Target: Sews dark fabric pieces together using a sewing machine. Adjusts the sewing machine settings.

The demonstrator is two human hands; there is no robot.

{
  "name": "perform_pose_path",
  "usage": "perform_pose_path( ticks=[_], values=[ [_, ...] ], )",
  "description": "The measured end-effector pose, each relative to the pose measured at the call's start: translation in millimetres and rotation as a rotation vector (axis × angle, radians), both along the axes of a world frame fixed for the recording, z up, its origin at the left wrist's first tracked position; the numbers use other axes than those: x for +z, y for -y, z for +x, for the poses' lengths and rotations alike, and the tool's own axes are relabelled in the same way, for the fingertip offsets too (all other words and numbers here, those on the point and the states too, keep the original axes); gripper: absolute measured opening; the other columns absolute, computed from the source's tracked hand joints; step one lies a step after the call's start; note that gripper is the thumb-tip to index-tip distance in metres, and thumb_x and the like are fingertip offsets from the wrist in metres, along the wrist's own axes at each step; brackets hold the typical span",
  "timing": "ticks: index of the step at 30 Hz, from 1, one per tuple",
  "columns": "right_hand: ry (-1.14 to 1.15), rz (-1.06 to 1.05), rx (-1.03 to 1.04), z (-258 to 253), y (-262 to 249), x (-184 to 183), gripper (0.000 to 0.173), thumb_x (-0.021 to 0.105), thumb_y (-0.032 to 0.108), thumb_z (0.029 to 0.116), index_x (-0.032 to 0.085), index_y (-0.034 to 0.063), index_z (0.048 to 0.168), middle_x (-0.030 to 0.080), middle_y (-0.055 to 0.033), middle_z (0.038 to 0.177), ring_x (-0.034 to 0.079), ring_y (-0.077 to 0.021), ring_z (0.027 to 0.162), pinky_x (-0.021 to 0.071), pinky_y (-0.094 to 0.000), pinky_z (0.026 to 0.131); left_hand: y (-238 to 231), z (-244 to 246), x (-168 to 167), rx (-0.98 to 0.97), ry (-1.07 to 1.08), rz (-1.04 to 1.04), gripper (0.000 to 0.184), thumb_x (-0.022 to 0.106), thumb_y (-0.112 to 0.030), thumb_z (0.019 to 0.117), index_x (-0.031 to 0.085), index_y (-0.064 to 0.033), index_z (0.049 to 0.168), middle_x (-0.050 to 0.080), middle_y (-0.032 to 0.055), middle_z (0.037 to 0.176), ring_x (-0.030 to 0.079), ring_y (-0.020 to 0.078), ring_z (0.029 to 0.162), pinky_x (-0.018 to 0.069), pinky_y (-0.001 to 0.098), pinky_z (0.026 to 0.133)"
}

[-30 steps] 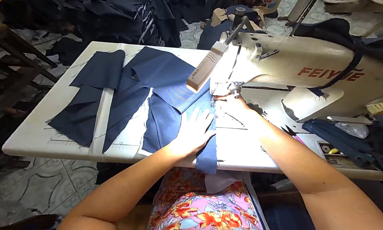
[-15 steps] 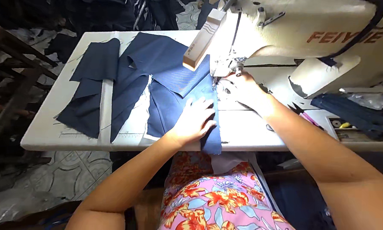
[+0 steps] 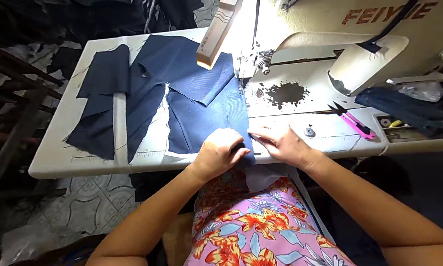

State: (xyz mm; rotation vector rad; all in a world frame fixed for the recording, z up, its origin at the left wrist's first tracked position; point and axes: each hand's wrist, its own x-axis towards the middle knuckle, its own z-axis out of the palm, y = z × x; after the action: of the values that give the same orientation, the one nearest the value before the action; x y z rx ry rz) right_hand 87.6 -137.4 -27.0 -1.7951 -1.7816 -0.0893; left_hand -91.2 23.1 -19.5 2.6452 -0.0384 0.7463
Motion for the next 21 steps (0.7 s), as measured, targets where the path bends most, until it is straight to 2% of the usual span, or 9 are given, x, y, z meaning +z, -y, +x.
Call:
perform_pose_path(
  ticks=[1, 2, 4, 5, 7, 16, 19, 21],
  values=[
    [0.017, -0.018, 0.021, 0, 0, 0, 0.034, 0.059, 0.007, 0.0892, 0.078, 0.0132, 0.117, 0.073, -0.0133, 0.103, 0.068, -0.0320, 0.092, 0.0525, -0.0526, 0.081, -5, 3, 3, -0.001, 0.001, -0.003, 0.028, 0.065, -0.026, 0.0967, 0.075, -0.0011, 0.103, 0.074, 0.0142, 0.108, 0.070, 0.0282, 0.109, 0.0547, 0.0445, 0.098],
    [0.025, -0.030, 0.033, 0, 0, 1, 0.036, 0.059, 0.006, 0.0868, 0.079, 0.0144, 0.115, 0.072, -0.0143, 0.103, 0.067, -0.0330, 0.093, 0.0512, -0.0527, 0.081, -12, 6, 5, 0.005, -0.024, 0.003, 0.032, 0.061, -0.029, 0.0994, 0.074, -0.0032, 0.113, 0.072, 0.0138, 0.119, 0.066, 0.0296, 0.119, 0.0502, 0.0493, 0.103],
    [0.021, -0.031, 0.047, 1, -1, 2, 0.036, 0.059, 0.005, 0.0848, 0.081, 0.0154, 0.112, 0.071, -0.0138, 0.101, 0.066, -0.0327, 0.092, 0.0509, -0.0531, 0.080, -26, 10, 10, 0.018, -0.162, 0.023, 0.042, 0.052, -0.038, 0.1028, 0.068, -0.0145, 0.135, 0.059, 0.0086, 0.147, 0.047, 0.0352, 0.143, 0.0307, 0.0692, 0.112],
    [0.011, -0.036, 0.048, 1, -1, 2, 0.036, 0.060, 0.005, 0.0849, 0.081, 0.0155, 0.112, 0.070, -0.0131, 0.100, 0.066, -0.0325, 0.094, 0.0508, -0.0540, 0.082, -31, 12, 10, 0.009, -0.225, 0.034, 0.045, 0.050, -0.041, 0.1028, 0.065, -0.0196, 0.140, 0.053, 0.0063, 0.154, 0.039, 0.0384, 0.149, 0.0228, 0.0774, 0.111],
    [0.000, -0.048, 0.041, 2, -1, 3, 0.034, 0.061, 0.006, 0.0862, 0.081, 0.0162, 0.111, 0.070, -0.0115, 0.098, 0.065, -0.0308, 0.096, 0.0508, -0.0528, 0.085, -37, 14, 6, -0.009, -0.311, 0.048, 0.048, 0.048, -0.046, 0.1029, 0.063, -0.0252, 0.143, 0.049, 0.0030, 0.158, 0.032, 0.0406, 0.152, 0.0142, 0.0840, 0.109],
    [-0.058, -0.168, 0.021, 7, -6, 9, 0.040, 0.057, 0.001, 0.0895, 0.080, 0.0170, 0.118, 0.071, -0.0133, 0.104, 0.065, -0.0310, 0.104, 0.0493, -0.0520, 0.094, -44, 19, 2, -0.013, -0.379, 0.039, 0.049, 0.045, -0.050, 0.1032, 0.062, -0.0277, 0.143, 0.051, 0.0018, 0.156, 0.030, 0.0392, 0.153, 0.0108, 0.0838, 0.109],
    [-0.036, -0.147, 0.023, 11, -11, 9, 0.040, 0.057, 0.001, 0.0880, 0.080, 0.0167, 0.116, 0.071, -0.0127, 0.101, 0.065, -0.0308, 0.102, 0.0499, -0.0523, 0.093, -49, 23, 1, -0.013, -0.380, 0.049, 0.049, 0.045, -0.051, 0.1036, 0.062, -0.0283, 0.144, 0.051, 0.0011, 0.157, 0.030, 0.0392, 0.153, 0.0109, 0.0836, 0.110],
    [-0.024, -0.138, 0.028, 14, -16, 10, 0.039, 0.057, 0.000, 0.0878, 0.081, 0.0164, 0.114, 0.071, -0.0122, 0.101, 0.065, -0.0310, 0.103, 0.0488, -0.0531, 0.096, -52, 26, 1, -0.006, -0.388, 0.049, 0.048, 0.046, -0.049, 0.1034, 0.061, -0.0285, 0.144, 0.050, 0.0008, 0.157, 0.030, 0.0401, 0.153, 0.0108, 0.0837, 0.109]
  ],
)
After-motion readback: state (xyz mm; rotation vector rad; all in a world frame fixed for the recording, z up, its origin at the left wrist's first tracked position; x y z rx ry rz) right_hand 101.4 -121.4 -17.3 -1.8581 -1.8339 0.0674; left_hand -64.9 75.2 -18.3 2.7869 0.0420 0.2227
